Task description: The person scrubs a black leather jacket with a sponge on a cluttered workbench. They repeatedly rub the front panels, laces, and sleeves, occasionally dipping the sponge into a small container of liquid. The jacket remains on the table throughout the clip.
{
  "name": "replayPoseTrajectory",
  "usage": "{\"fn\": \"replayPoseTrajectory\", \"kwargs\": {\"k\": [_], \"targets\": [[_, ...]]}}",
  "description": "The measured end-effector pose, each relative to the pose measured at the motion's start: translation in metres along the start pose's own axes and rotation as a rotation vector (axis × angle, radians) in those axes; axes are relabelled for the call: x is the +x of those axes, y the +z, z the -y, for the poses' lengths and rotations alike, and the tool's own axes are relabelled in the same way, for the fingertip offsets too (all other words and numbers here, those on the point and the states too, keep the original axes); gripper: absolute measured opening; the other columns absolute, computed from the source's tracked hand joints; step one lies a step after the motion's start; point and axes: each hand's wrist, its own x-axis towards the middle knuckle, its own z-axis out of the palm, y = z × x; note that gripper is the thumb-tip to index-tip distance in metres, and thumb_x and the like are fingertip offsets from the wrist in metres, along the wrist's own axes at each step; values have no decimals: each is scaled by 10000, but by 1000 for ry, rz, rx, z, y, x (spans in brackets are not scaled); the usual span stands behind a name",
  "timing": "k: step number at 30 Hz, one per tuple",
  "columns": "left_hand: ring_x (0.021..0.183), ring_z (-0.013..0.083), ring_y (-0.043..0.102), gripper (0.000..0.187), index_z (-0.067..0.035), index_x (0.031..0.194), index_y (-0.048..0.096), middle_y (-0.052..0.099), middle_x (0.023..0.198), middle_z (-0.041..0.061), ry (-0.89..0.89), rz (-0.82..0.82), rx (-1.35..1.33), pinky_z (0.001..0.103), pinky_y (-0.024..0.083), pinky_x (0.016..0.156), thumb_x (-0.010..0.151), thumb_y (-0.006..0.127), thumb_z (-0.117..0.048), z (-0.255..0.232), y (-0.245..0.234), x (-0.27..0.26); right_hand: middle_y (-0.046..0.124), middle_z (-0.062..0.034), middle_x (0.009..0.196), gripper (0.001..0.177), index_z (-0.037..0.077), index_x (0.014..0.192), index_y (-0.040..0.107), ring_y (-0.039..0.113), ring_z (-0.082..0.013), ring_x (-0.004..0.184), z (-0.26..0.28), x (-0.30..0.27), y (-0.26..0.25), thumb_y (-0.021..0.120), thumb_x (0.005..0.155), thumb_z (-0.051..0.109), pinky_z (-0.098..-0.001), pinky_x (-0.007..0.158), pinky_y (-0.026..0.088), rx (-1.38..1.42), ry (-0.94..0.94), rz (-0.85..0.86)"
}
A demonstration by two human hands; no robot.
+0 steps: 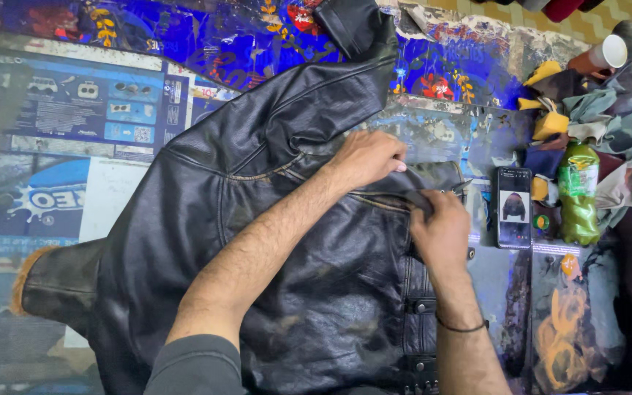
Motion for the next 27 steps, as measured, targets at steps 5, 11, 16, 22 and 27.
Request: {"fn": "replayPoseTrajectory", "kwargs": {"k": [5,11,16,22,27], "targets": [[897,238,731,201,-105,1094,694,711,1030,53,-91,-441,-344,369,557,754,923,713,-209,-40,-21,-49,693,-70,1179,360,34,1295,605,654,-147,1056,-29,-50,-30,696,947,19,-309,914,522,965,390,-63],[935,162,683,306,-40,1112,679,679,1022,58,-298,-384,-701,294,564,737,873,806,-181,-165,18,-161,652,-102,1214,358,10,1313,504,651,-186,1120,-37,-137,-35,651,994,-61,-345,1007,543,1581,533,-119],[953,135,704,437,-4,1182,666,708,1113,63,-459,-258,-978,270,610,768,802,843,-127,-209,56,-191,681,-142,1129,574,136,1407,454,646,-218,972,-20,-187,-40,636,901,-63,-353,849,539,1473,696,-77],[953,137,757,362,13,1139,703,748,1087,90,-473,-179,-901,291,631,844,822,842,-94,-220,75,-209,608,-123,1339,410,73,1296,481,637,-173,1171,-48,-234,-42,644,931,-19,-318,927,553,1299,368,-36],[925,147,755,396,3,1146,693,726,1057,89,-419,-135,-718,295,633,805,796,863,-75,-238,93,-226,611,-164,1186,199,-34,1185,553,586,-205,1070,-111,-270,-24,672,1029,-1,-326,897,459,1666,574,82]]}}
